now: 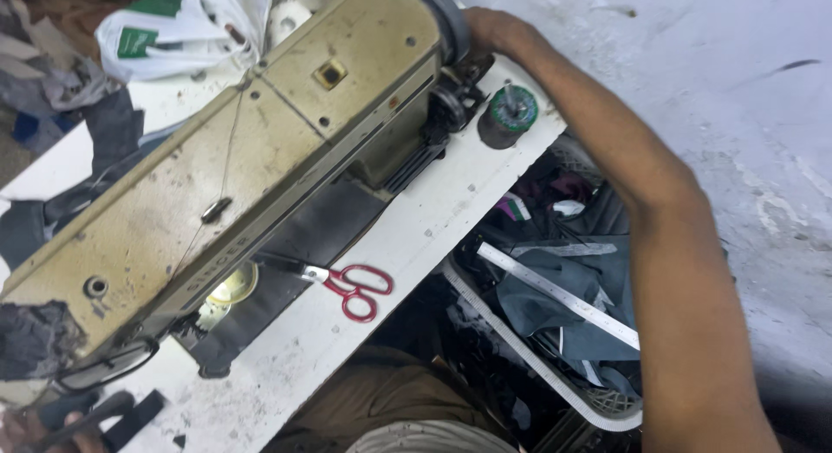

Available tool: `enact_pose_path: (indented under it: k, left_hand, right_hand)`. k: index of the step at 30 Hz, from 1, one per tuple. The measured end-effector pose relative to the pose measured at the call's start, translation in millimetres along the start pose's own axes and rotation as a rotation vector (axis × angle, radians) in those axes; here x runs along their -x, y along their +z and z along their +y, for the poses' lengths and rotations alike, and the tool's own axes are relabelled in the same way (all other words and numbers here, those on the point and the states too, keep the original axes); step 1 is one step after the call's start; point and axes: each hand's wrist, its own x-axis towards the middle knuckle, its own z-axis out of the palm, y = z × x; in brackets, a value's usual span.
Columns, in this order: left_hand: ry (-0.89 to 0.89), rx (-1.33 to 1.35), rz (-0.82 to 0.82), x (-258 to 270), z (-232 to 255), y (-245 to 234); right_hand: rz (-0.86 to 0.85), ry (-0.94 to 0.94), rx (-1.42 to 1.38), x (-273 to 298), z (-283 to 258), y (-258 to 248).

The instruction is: The person cuts a long strip of dark fabric into smaller pieces using red-handled scissors. They repeatedly measure, fold, and trim the fabric on a white work table next to a sewing machine.

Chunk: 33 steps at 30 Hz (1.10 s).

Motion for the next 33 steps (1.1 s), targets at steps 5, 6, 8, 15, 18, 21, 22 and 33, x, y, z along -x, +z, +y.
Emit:
enact_pose_path:
  k: [5,6,8,15,18,21,22,33]
  left_hand:
    - [0.015,0.099,-0.021,30,-8,-8]
    - [0.020,0.137,-0.028,27,-5,-14]
    - [-0.002,0.125,-0.047,24,4,-21]
    - [-0.068,0.136,-0.075,19,28,-36]
    - [-0.141,0.312,-0.032,25,30,-40]
    - [0.079,0.157,-0.033,24,16,-41]
    - [0.055,0.200,-0.030,25,10,-40]
    - [-0.302,0.796,0.533,17,-115,-80]
  right_hand:
    - [-0.115,0.069,0.090,-41,-25,37]
    - [-0.114,0.078,0.084,-43,-27,44]
    - [-0.104,0.098,0.075,-35,-27,56]
    - [0.020,0.184,0.030,24,3,82]
    - [0.092,0.237,-0.001,49,27,92]
    - [0.156,0.333,-0.061,107,47,118]
    - [0.178,0.365,-0.079,127,50,126]
    - [0.288,0.337,-0.313,188,-76,189]
